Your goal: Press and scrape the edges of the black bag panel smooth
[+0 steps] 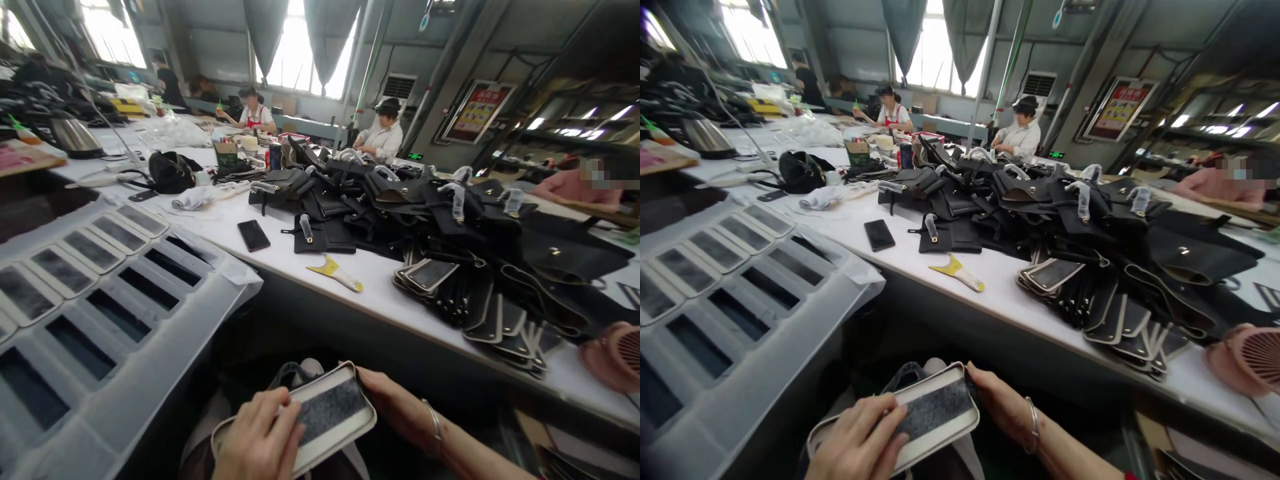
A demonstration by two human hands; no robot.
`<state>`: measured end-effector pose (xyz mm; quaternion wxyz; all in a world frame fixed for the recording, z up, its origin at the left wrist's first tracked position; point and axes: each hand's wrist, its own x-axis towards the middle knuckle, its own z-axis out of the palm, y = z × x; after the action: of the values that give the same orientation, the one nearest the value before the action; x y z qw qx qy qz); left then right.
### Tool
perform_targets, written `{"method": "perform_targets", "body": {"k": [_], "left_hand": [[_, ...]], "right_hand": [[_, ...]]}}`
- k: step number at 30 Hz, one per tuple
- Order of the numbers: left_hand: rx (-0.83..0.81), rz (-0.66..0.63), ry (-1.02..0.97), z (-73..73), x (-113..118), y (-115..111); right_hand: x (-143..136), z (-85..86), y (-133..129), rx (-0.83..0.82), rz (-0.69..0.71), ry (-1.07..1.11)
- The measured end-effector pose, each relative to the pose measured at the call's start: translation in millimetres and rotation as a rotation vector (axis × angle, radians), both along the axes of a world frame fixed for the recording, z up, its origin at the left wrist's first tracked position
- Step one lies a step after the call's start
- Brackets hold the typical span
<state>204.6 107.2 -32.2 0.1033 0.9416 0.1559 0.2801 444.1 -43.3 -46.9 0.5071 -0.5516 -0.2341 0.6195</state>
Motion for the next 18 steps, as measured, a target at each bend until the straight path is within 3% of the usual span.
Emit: {"method": "perform_targets", "body": {"k": [5, 10, 14, 18], "left_hand": [[0.203, 0.002, -0.022, -14.2, 2.2, -19.0], [0.262, -0.016, 0.063, -13.1, -0.8, -16.8], [0.281, -0.027, 0.138, -9.2, -0.8, -14.3], [0.292, -0.023, 0.166, -10.1, -2.4, -13.4]], "right_hand": [[18.5, -20.6, 46.4, -0.192, 0.153, -0.249], [34.9, -33.6, 112.1, -0.129, 0.466, -0.407], [24.5, -11.1, 138.0, 0.02, 0.714, -0.499], [14.0, 31.4, 128.2, 0.28, 0.83, -0.564]]}}
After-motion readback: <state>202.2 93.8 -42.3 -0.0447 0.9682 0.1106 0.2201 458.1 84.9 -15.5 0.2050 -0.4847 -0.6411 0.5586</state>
